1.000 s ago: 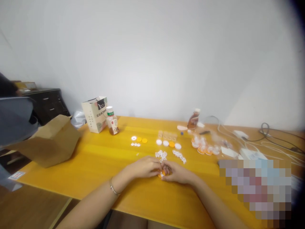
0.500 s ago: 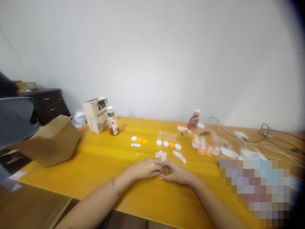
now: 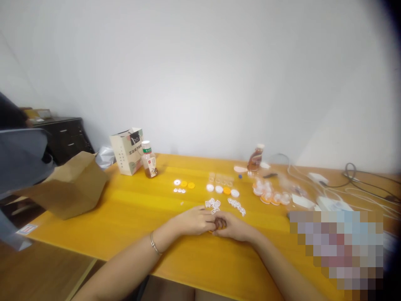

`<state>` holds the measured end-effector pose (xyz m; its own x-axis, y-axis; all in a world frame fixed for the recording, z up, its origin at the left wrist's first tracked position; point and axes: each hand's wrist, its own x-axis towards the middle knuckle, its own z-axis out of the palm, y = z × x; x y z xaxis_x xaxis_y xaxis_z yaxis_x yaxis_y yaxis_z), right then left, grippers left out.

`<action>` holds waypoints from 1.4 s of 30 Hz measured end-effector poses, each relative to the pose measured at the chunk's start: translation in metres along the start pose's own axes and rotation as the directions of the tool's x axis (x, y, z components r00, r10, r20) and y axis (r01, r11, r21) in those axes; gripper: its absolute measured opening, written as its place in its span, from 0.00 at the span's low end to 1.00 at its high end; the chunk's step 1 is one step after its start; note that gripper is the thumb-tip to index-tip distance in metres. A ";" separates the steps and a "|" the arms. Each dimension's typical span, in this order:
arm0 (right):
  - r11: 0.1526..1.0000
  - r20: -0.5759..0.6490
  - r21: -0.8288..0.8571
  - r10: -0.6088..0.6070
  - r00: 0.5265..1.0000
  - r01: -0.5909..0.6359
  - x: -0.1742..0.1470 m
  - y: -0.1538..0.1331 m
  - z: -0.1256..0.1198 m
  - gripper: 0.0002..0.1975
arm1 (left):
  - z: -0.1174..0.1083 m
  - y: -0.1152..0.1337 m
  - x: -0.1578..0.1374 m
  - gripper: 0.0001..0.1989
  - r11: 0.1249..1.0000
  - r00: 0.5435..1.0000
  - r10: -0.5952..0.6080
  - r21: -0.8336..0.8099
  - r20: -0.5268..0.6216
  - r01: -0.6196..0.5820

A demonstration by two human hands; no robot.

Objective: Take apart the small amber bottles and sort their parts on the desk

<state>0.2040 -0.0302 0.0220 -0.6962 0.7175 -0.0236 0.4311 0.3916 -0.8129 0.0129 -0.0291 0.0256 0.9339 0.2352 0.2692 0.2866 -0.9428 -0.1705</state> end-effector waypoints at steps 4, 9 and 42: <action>1.000 -0.011 -0.026 -0.002 1.000 0.001 0.000 -0.001 0.000 0.07 | 0.003 0.000 0.001 0.08 0.999 0.999 0.013 0.048 -0.036 -0.011; 1.000 0.001 -0.023 0.019 1.000 -0.019 -0.002 -0.008 0.000 0.08 | 0.008 0.002 0.004 0.09 0.999 0.997 -0.033 0.007 -0.064 0.033; 0.997 -0.022 -0.042 0.057 0.998 -0.058 -0.004 -0.002 -0.001 0.12 | -0.012 -0.034 -0.029 0.05 0.902 0.887 -0.427 0.023 0.172 0.430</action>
<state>0.2059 -0.0333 0.0244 -0.6576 0.7512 -0.0572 0.4947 0.3733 -0.7848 -0.0267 -0.0071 0.0353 0.7431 0.6525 0.1485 0.6654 -0.7441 -0.0603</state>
